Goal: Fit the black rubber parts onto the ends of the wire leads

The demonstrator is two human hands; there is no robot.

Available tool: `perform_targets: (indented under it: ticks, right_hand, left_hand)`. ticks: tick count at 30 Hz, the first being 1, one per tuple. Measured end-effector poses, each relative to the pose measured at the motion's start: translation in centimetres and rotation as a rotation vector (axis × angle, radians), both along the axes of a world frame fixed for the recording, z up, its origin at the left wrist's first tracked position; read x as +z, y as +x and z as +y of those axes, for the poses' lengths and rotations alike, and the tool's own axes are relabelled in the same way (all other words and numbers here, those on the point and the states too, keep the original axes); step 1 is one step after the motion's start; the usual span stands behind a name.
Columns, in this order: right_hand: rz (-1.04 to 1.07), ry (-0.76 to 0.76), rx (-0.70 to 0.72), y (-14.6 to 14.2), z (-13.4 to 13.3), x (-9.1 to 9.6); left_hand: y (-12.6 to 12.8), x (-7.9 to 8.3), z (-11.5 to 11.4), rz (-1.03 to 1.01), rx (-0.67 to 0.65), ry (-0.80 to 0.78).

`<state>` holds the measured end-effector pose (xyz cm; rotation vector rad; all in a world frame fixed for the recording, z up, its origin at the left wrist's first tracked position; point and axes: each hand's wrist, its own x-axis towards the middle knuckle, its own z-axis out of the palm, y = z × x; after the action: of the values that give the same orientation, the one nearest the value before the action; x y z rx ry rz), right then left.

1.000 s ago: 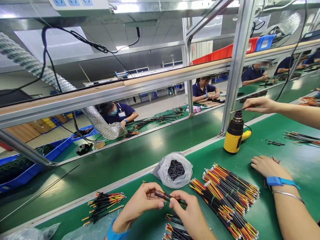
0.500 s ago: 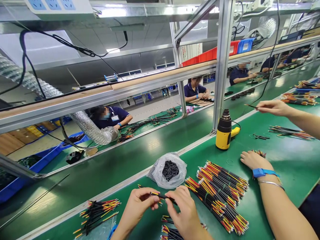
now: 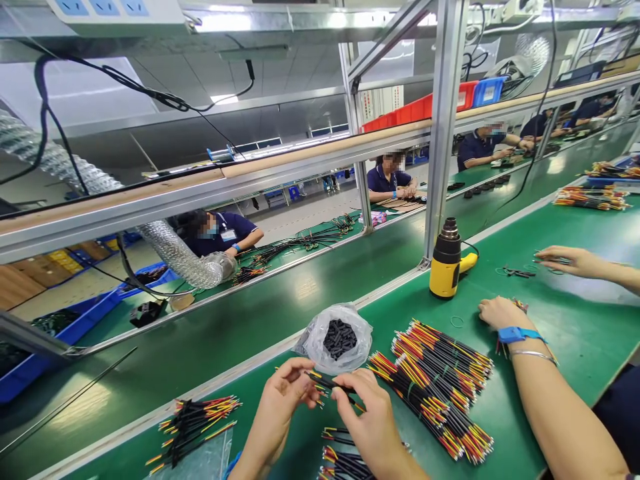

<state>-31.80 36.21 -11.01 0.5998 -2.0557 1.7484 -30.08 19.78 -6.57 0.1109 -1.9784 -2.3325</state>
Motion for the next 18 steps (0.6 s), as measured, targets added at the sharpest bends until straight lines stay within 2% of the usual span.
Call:
perform_targets:
  ticks: [3, 5, 9, 12, 15, 18]
  right_hand:
    - [0.011, -0.008, -0.004, 0.1, 0.0, -0.1]
    - [-0.100, -0.037, 0.042, 0.1, 0.0, -0.1]
    - [-0.518, -0.224, 0.302, -0.4, 0.0, 0.1]
    - [-0.682, -0.306, 0.430, -0.7, -0.1, 0.2]
    - [-0.573, -0.226, 0.328, -0.5, -0.1, 0.0]
    - [-0.274, -0.067, 0.120, 0.1, -0.2, -0.4]
  left_hand:
    - [0.0, -0.1, 0.2, -0.007, 0.079, -0.014]
    - [-0.1, -0.1, 0.1, -0.006, 0.082, -0.041]
    - [-0.4, 0.0, -0.5, 0.021, 0.043, -0.076]
    - [-0.6, 0.1, -0.8, 0.024, 0.018, -0.082]
    - [-0.6, 0.3, -0.8, 0.010, 0.013, -0.085]
    - [-0.5, 0.4, -0.7, -0.014, 0.014, -0.089]
